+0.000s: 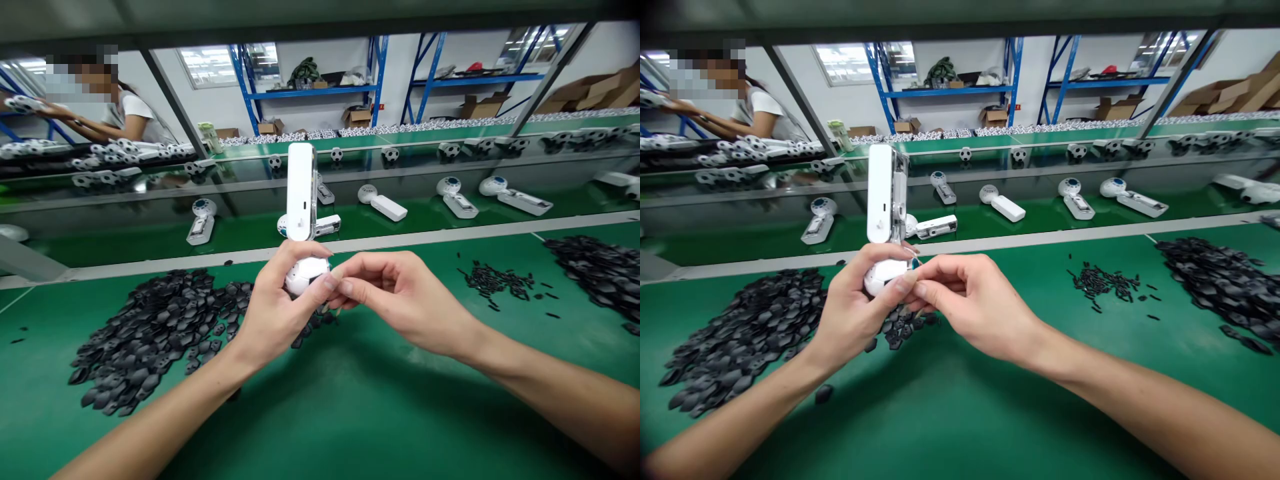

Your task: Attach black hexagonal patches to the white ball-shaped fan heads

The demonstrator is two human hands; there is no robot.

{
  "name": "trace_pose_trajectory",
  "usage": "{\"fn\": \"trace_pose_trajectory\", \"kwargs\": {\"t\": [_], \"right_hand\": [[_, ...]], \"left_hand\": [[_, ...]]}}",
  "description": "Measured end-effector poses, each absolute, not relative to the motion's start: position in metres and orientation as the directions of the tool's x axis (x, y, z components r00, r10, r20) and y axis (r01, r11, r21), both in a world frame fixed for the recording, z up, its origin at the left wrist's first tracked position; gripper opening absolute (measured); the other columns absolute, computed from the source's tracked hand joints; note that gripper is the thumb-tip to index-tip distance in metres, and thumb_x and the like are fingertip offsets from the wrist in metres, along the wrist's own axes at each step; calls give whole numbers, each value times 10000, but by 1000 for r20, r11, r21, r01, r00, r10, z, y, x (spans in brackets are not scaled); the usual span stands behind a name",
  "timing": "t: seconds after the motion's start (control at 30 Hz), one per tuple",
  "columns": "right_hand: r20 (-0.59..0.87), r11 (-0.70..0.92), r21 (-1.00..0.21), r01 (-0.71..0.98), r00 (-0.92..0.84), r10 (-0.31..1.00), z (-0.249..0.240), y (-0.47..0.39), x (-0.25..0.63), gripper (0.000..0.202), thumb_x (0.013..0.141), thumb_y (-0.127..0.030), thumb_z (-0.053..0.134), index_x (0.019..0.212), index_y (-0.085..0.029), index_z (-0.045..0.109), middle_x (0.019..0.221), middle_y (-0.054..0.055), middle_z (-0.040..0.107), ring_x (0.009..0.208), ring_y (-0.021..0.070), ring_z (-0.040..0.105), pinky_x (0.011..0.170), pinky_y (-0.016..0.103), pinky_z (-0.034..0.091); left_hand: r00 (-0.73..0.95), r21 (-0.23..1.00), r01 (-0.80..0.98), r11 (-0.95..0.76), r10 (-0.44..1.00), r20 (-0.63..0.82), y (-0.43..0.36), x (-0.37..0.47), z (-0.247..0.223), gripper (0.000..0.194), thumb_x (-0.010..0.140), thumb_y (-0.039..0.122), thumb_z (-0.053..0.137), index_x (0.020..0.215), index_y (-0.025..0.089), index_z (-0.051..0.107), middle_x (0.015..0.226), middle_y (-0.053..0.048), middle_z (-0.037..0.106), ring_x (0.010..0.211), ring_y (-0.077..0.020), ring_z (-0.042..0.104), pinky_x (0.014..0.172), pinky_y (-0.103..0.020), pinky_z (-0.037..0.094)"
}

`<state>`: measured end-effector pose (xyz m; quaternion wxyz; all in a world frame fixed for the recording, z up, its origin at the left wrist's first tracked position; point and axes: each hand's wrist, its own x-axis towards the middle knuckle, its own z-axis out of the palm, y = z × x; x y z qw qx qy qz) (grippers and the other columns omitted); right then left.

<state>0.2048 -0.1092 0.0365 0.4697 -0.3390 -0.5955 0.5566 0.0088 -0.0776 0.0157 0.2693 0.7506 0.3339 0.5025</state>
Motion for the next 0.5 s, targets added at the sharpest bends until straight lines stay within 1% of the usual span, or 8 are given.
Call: {"fn": "trace_pose_trajectory", "kwargs": {"t": [0.1, 0.3, 0.4, 0.5], "right_hand": [[200, 178, -979, -96, -340, 919, 38, -108, 206, 138, 1007, -196, 723, 951, -196, 849, 898, 4, 840, 878, 139, 817, 840, 211, 668], [216, 213, -976, -45, -337, 916, 36, -107, 206, 165, 1007, -184, 686, 1007, -182, 851, 936, 16, 838, 841, 144, 805, 780, 224, 669], [183, 184, -982, -33, -371, 911, 35, -105, 208, 161, 1000, -205, 695, 1048, -172, 845, 953, 30, 839, 829, 150, 799, 760, 239, 662], [122, 117, -992, -38, -396, 910, 36, -104, 211, 149, 960, -257, 770, 1055, -170, 844, 930, 38, 833, 819, 164, 797, 725, 249, 652]], "left_hand": [[249, 756, 220, -617, 785, 568, -78, 9, 17, 129, 960, 313, 795, 1044, 245, 726, 896, 21, 700, 693, -114, 608, 614, -212, 497], [220, 823, 183, -538, 838, 499, -76, 12, 17, 173, 902, 350, 838, 992, 247, 731, 775, 34, 658, 630, -120, 578, 556, -217, 469], [213, 852, 162, -498, 861, 462, -74, 13, 17, 201, 881, 362, 851, 980, 243, 724, 755, 34, 649, 610, -120, 573, 556, -220, 488], [215, 869, 146, -473, 872, 439, -75, 13, 18, 247, 845, 375, 882, 970, 239, 718, 747, 29, 639, 589, -117, 550, 532, -217, 483]]}}
